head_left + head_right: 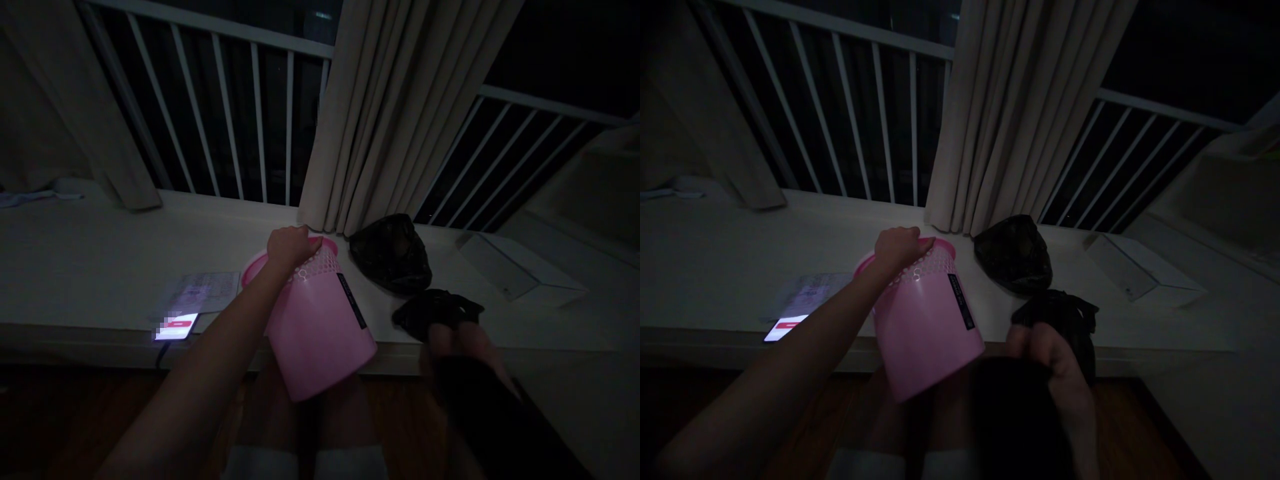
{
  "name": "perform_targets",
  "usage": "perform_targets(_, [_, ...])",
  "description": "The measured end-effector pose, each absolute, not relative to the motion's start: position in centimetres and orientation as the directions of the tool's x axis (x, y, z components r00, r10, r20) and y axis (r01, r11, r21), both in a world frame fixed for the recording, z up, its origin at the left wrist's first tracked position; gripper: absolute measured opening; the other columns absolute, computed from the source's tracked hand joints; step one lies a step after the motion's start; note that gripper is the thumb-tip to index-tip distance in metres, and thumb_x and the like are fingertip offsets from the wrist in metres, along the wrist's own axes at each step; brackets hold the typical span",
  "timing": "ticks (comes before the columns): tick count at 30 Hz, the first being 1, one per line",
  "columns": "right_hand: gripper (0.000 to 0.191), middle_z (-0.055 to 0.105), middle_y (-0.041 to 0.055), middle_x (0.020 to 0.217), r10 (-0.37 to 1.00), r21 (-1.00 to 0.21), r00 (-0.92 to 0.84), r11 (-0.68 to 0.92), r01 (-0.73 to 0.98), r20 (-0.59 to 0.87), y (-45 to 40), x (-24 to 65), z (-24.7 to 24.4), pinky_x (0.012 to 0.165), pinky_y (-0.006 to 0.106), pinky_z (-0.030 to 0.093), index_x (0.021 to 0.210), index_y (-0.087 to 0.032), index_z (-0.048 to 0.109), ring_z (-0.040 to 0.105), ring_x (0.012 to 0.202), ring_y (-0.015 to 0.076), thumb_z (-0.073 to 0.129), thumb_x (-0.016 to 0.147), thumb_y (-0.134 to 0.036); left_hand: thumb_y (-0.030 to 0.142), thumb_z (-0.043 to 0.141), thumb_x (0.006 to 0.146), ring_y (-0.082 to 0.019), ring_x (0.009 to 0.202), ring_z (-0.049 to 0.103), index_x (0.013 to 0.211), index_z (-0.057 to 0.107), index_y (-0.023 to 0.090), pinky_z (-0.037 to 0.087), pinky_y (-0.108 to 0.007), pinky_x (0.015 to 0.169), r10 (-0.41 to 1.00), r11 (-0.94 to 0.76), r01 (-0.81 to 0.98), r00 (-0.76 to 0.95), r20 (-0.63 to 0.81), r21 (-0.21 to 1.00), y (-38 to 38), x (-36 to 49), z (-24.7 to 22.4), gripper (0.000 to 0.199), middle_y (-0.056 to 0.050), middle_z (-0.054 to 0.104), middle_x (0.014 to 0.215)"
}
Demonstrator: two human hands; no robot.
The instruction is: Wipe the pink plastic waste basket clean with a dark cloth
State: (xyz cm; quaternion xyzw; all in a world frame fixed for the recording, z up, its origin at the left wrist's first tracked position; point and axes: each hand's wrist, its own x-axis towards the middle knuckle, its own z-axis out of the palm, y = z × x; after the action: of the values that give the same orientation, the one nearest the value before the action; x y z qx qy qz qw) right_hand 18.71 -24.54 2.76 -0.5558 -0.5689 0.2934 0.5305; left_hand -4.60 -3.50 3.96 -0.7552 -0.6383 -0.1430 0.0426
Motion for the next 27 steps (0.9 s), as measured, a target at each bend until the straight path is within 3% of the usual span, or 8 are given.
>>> perform_targets(4, [0.026, 0.056, -0.0006, 0.059, 0.954, -0.930, 0.231, 0.103, 0.353, 0.193, -24.3, 19.3, 2.6, 0.048, 0.027, 0.041, 0.064, -0.023, 0.058, 0.053, 0.053, 0.0166, 0.074, 0.061, -0.043, 0.068, 0.029, 0.085, -0.033, 0.093, 0.064, 0.107, 0.068, 0.016, 0.044, -0.043, 0.078, 0.956, -0.183, 0.976, 0.149, 0.253, 0.116, -3.5, -4.5, 4.0, 0.069, -0.019, 0.070, 0.101])
perform_targets(8, [0.045, 0.049, -0.0011, 0.053, 0.969, -0.975, 0.130, 0.200, 0.099, 0.212, -25.2, 19.8, 2.1, 0.042, 0.026, 0.037, 0.054, -0.023, 0.048, 0.046, 0.047, 0.0147, 0.075, 0.055, -0.058, 0.068, 0.029, 0.085, -0.034, 0.095, 0.064, 0.108, 0.068, 0.016, 0.044, -0.043, 0.078, 0.954, -0.184, 0.977, 0.152, 0.257, 0.106, -3.6, -4.5, 4.1, 0.069, -0.019, 0.069, 0.102])
perform_targets(9, [0.047, 0.049, -0.0008, 0.052, 0.978, -0.984, 0.126, 0.153, 0.091, 0.164, -25.1, 19.8, 2.1, 0.041, 0.026, 0.036, 0.053, -0.023, 0.046, 0.045, 0.045, 0.0140, 0.075, 0.056, -0.060, 0.068, 0.029, 0.085, -0.034, 0.095, 0.064, 0.108, 0.068, 0.016, 0.044, -0.044, 0.078, 0.955, -0.178, 0.978, 0.145, 0.259, 0.105, -3.6, -4.5, 4.1, 0.069, -0.019, 0.070, 0.102])
perform_targets(10, [0.046, 0.048, -0.0014, 0.051, 0.983, -0.987, 0.152, 0.083, 0.140, 0.104, -24.9, 19.7, 2.2, 0.041, 0.025, 0.035, 0.053, -0.022, 0.047, 0.044, 0.044, 0.0132, 0.074, 0.058, -0.059, 0.069, 0.029, 0.085, -0.034, 0.094, 0.064, 0.108, 0.068, 0.016, 0.044, -0.044, 0.078, 0.955, -0.172, 0.979, 0.140, 0.261, 0.105, -3.6, -4.5, 4.1, 0.069, -0.019, 0.070, 0.100])
perform_targets(12, [0.045, 0.041, -0.0046, 0.048, 0.940, -0.960, 0.322, 0.022, 0.280, 0.116, -24.4, 19.2, 2.4, 0.040, 0.022, 0.032, 0.052, -0.021, 0.046, 0.039, 0.043, 0.0103, 0.074, 0.061, -0.054, 0.070, 0.029, 0.084, -0.034, 0.093, 0.064, 0.106, 0.069, 0.017, 0.045, -0.043, 0.077, 0.955, -0.168, 0.981, 0.137, 0.262, 0.101, -3.6, -4.5, 4.1, 0.070, -0.018, 0.070, 0.098])
perform_targets(18, [0.024, 0.057, -0.0024, 0.067, 0.960, -0.955, 0.209, 0.126, 0.268, 0.185, -24.4, 18.7, 2.4, 0.046, 0.021, 0.042, 0.078, -0.023, 0.058, 0.054, 0.057, 0.0137, 0.074, 0.066, -0.036, 0.068, 0.028, 0.085, -0.032, 0.092, 0.065, 0.107, 0.069, 0.017, 0.045, -0.040, 0.077, 0.951, -0.163, 0.984, 0.136, 0.276, 0.077, -3.7, -4.5, 4.1, 0.069, -0.017, 0.071, 0.098])
perform_targets(24, [0.037, 0.067, 0.0016, 0.090, 0.977, -0.987, 0.160, 0.122, 0.103, 0.138, -24.1, 19.0, 0.3, 0.066, 0.026, 0.052, 0.102, -0.026, 0.063, 0.063, 0.077, 0.0173, 0.075, 0.069, -0.034, 0.067, 0.030, 0.085, -0.032, 0.091, 0.065, 0.105, 0.070, 0.016, 0.045, -0.040, 0.075, 0.948, -0.168, 0.984, 0.145, 0.283, 0.062, -4.0, -4.4, 4.3, 0.068, -0.018, 0.071, 0.097])
perform_targets(27, [0.041, 0.069, 0.0052, 0.102, 0.985, -0.988, 0.113, 0.116, 0.101, 0.127, -23.6, 18.2, -0.1, 0.074, 0.031, 0.053, 0.105, -0.025, 0.063, 0.065, 0.089, 0.0210, 0.075, 0.068, -0.036, 0.068, 0.029, 0.085, -0.032, 0.091, 0.065, 0.105, 0.070, 0.016, 0.046, -0.040, 0.075, 0.947, -0.169, 0.984, 0.146, 0.288, 0.056, -3.9, -4.5, 4.3, 0.069, -0.018, 0.071, 0.097])
